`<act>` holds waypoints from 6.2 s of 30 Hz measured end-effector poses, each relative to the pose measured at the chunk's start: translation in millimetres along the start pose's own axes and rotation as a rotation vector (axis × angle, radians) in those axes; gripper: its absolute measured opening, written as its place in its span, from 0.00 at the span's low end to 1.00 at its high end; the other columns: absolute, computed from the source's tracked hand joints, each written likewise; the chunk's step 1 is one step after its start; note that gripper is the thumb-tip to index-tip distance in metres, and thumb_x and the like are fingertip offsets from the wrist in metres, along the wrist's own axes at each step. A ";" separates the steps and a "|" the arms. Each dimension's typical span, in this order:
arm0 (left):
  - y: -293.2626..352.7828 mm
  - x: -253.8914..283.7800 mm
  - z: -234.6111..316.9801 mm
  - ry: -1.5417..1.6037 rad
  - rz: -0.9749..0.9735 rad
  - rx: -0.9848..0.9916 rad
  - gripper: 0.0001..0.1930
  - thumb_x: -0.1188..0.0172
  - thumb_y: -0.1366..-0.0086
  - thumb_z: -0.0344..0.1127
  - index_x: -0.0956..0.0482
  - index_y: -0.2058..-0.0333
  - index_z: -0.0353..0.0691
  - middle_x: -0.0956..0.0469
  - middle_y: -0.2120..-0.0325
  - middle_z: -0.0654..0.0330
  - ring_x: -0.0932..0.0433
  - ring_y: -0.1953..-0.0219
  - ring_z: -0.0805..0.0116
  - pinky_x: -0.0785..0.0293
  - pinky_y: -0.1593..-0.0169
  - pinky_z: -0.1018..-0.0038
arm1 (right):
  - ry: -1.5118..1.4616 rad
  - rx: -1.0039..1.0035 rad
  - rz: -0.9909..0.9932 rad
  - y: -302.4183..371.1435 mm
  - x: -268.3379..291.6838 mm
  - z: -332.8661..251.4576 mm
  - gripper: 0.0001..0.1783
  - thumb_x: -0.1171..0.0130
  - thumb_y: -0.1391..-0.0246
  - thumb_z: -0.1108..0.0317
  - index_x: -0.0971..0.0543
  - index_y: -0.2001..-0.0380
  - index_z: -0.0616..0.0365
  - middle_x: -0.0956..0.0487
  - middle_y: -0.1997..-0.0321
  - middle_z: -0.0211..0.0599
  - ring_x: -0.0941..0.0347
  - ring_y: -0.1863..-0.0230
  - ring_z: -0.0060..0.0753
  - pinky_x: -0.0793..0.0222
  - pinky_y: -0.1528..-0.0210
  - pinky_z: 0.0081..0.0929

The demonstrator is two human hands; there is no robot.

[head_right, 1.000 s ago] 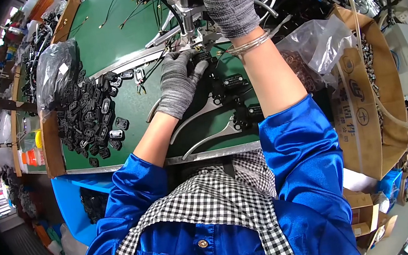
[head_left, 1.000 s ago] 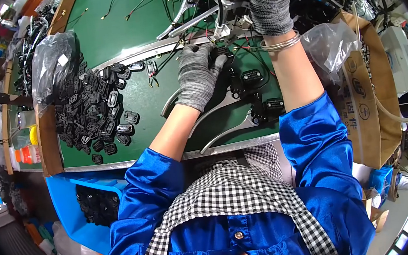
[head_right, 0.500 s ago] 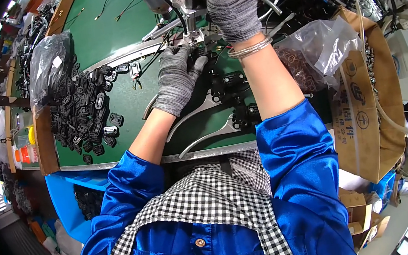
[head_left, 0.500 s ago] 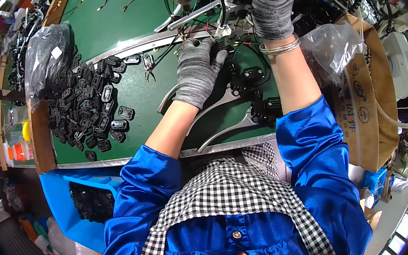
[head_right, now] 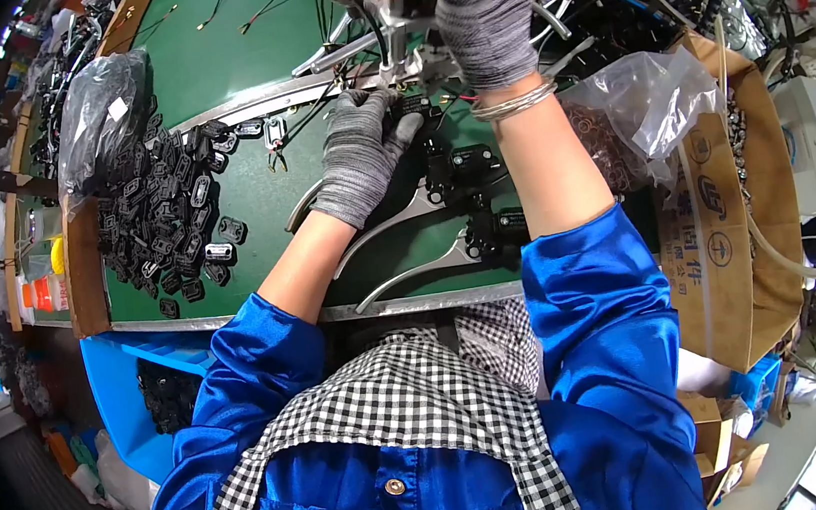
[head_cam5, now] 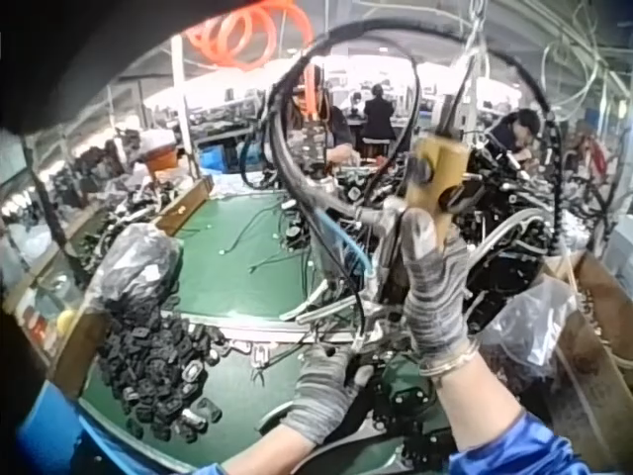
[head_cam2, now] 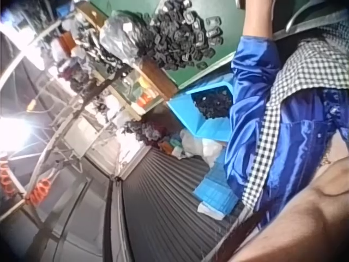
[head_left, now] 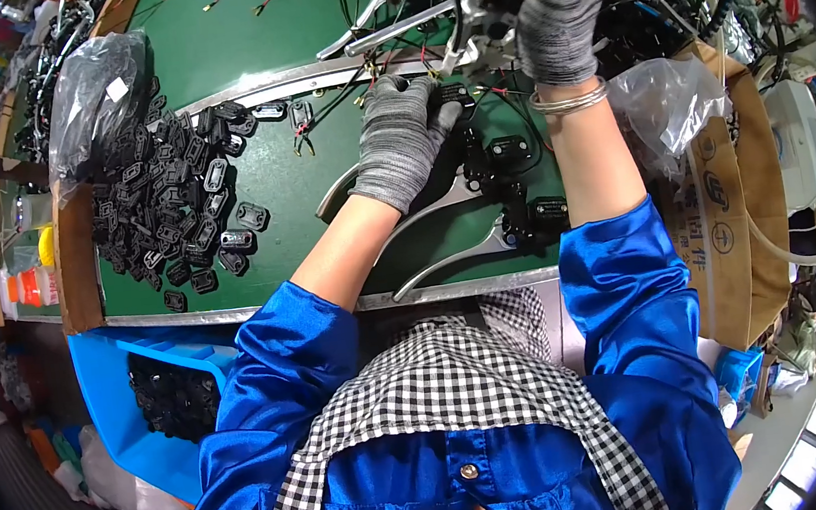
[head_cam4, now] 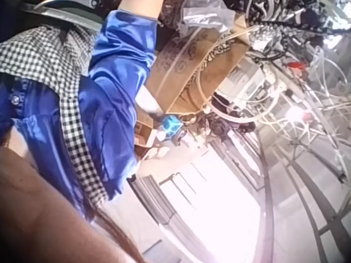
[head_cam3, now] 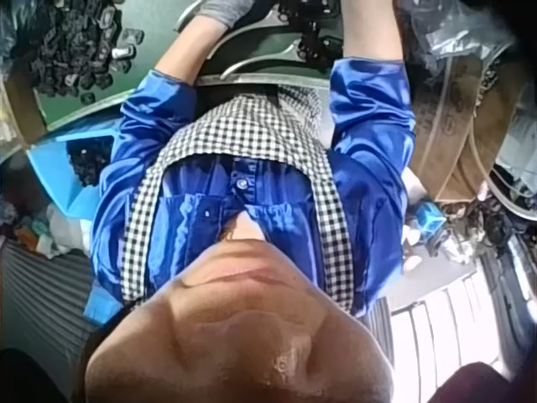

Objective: The person is seen assembling small metal components at a factory workbench using screws and an air screwdriver.

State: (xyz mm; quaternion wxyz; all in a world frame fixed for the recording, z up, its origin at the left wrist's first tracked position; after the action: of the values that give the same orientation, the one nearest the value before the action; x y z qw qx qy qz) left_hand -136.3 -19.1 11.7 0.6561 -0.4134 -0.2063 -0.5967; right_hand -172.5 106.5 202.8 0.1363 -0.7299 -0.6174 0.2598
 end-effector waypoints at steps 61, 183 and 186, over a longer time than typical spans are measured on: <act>48.6 4.0 3.4 -0.341 -0.598 0.165 0.45 0.25 0.56 0.54 0.34 0.45 0.32 0.25 0.57 0.45 0.25 0.51 0.51 0.28 0.46 0.61 | 0.863 -0.298 -0.695 181.6 136.8 47.7 0.25 0.31 0.57 0.63 0.24 0.54 0.57 0.22 0.55 0.42 0.25 0.53 0.41 0.31 0.50 0.34; 87.5 25.6 44.6 0.762 -0.432 0.106 0.26 0.45 0.35 0.29 0.39 0.39 0.38 0.32 0.42 0.51 0.26 0.45 0.62 0.24 0.45 0.62 | 0.753 0.164 -0.432 91.0 99.5 -86.2 0.15 0.35 0.55 0.76 0.19 0.60 0.56 0.21 0.65 0.39 0.24 0.63 0.41 0.28 0.59 0.31; 91.5 28.9 39.9 1.126 -0.400 0.099 0.24 0.45 0.35 0.29 0.37 0.40 0.38 0.31 0.43 0.51 0.25 0.47 0.62 0.24 0.45 0.62 | 0.704 0.155 -0.391 92.9 102.4 -84.7 0.15 0.34 0.55 0.76 0.18 0.60 0.56 0.19 0.65 0.36 0.22 0.64 0.35 0.26 0.59 0.27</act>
State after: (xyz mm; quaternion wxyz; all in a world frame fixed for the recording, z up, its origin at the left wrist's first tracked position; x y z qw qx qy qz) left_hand -34.3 -10.2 29.7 0.5578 0.0443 0.0719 -0.8257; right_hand -38.5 197.7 203.1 0.4407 -0.6307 -0.6387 0.0091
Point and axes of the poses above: each hand's wrist, its own y-axis away from the middle knuckle, its own x-axis out of the back of the hand, z = x × y, the point moved 9 cm from there along -y, towards the middle knuckle
